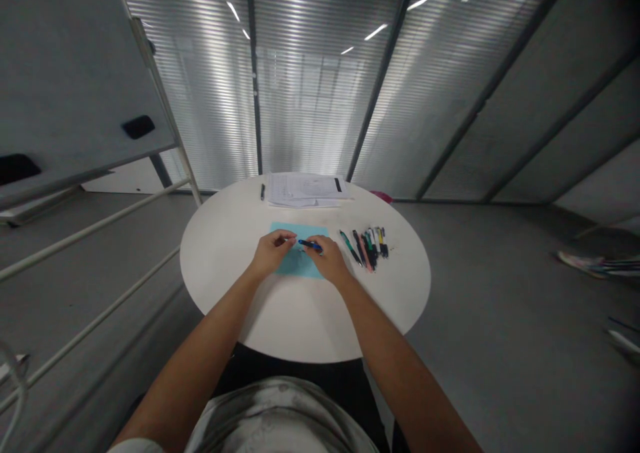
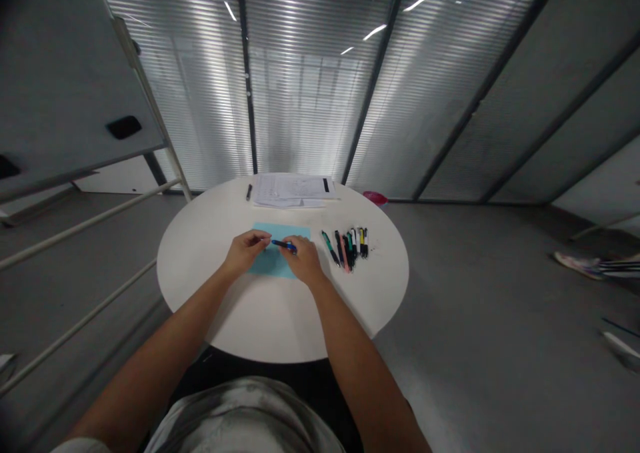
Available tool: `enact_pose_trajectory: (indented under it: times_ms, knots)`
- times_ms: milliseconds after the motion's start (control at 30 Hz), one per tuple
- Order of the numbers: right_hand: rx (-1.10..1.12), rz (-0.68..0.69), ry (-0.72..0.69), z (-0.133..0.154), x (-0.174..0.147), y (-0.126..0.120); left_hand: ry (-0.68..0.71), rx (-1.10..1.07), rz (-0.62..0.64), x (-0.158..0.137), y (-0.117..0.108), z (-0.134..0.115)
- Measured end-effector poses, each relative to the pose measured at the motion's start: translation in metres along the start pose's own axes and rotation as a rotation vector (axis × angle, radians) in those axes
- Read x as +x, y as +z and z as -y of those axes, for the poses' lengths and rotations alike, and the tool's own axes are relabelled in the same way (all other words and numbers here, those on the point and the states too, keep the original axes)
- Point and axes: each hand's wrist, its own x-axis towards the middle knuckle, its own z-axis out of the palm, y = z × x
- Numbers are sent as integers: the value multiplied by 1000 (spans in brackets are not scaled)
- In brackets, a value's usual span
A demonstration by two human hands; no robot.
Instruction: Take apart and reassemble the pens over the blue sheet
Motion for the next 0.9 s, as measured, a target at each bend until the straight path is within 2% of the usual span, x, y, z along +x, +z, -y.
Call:
enact_pose_trajectory:
  times_ms: [167,333,500,900]
  knots:
    - [-143,29,13,4,-1,-5,-69,-151,-34,0,1,-6]
    - [-190,39,-6,7,-3,-6,-105,-195,-45,-1,1,-13]
    - [-217,26,8,7,-3,-7,-118,-235,-89,2,-3,-7]
    - [-251,63,7,7,-3,-7,-60,-139,-37,1,-1,-1]
